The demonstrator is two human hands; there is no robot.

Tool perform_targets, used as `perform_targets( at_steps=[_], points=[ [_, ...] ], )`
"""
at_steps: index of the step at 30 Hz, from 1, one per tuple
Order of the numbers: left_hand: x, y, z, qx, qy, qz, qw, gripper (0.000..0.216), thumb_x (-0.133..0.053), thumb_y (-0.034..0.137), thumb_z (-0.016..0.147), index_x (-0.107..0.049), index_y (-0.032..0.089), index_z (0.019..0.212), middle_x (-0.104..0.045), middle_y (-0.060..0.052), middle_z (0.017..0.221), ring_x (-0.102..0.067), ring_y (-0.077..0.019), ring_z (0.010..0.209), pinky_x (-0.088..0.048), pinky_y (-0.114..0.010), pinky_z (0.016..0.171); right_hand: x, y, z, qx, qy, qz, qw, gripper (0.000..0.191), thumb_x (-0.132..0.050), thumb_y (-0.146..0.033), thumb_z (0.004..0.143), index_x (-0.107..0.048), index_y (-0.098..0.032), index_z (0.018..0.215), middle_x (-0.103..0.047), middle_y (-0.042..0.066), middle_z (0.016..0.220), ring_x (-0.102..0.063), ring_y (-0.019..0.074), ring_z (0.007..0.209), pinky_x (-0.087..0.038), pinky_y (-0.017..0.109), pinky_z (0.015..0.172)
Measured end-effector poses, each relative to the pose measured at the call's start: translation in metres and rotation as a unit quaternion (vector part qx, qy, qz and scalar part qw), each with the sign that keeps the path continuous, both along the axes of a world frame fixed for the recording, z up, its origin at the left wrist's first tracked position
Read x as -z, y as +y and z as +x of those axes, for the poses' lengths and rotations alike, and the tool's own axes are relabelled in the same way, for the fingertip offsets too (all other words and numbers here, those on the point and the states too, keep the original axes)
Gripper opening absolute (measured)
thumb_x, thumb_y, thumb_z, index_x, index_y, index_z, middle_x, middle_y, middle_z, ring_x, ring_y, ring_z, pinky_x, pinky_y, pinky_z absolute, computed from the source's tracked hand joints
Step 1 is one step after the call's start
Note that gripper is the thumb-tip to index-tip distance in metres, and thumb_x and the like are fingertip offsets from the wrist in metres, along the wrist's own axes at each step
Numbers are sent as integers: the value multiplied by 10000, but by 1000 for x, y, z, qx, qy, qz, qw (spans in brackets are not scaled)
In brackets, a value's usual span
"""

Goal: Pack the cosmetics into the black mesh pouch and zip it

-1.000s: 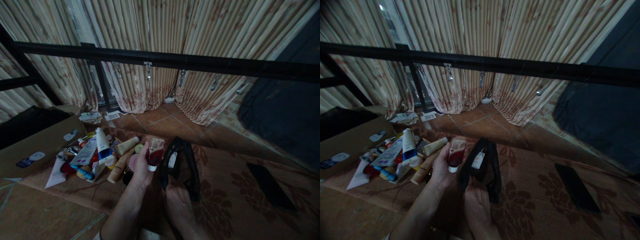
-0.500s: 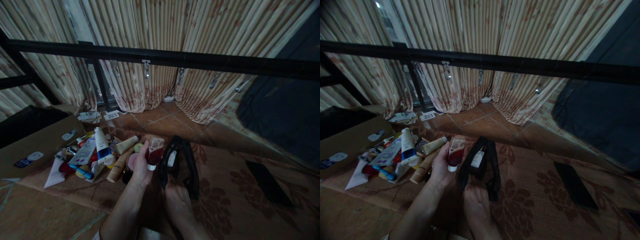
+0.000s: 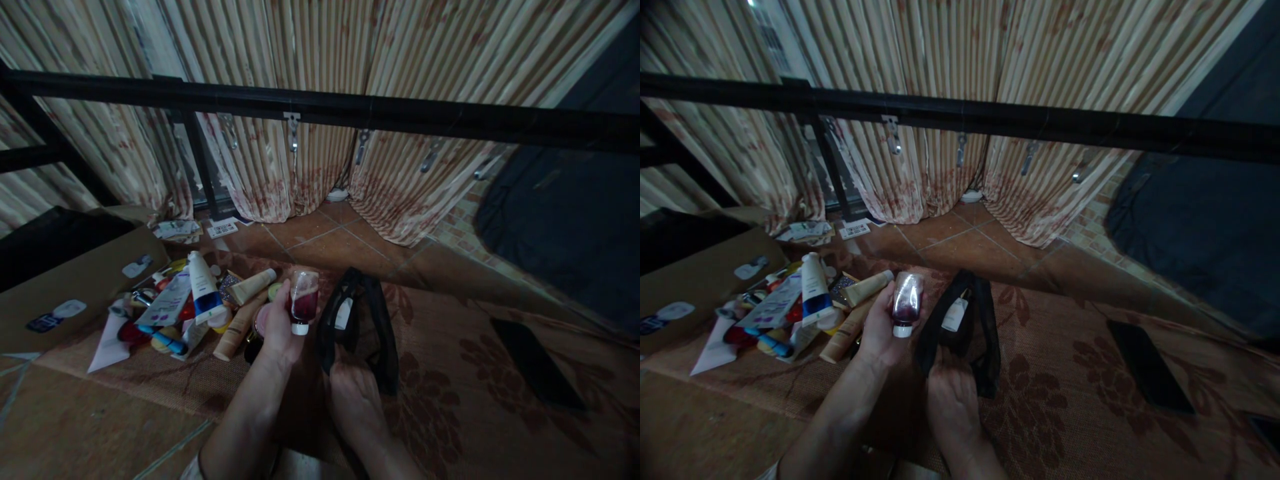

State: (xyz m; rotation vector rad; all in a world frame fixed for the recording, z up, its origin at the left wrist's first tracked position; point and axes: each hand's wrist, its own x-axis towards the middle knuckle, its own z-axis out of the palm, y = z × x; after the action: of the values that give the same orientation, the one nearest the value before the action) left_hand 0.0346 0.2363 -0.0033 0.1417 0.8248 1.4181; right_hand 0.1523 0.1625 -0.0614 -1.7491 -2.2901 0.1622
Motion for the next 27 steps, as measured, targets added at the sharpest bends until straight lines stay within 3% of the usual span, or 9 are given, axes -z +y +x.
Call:
perform_targets(
  at_steps=[27],
  points=[
    [8,3,2,-4,17,-21,1000,278,-561,339,813,-670,90,868,-688,-107,747,-638,-186,575,-484,-251,455,-4,0,-1,6,-12,-16,1000,235,-447,-39,856,-590,-171,987,-684,51,867,-637,171,774,-388,264,698]
  ],
)
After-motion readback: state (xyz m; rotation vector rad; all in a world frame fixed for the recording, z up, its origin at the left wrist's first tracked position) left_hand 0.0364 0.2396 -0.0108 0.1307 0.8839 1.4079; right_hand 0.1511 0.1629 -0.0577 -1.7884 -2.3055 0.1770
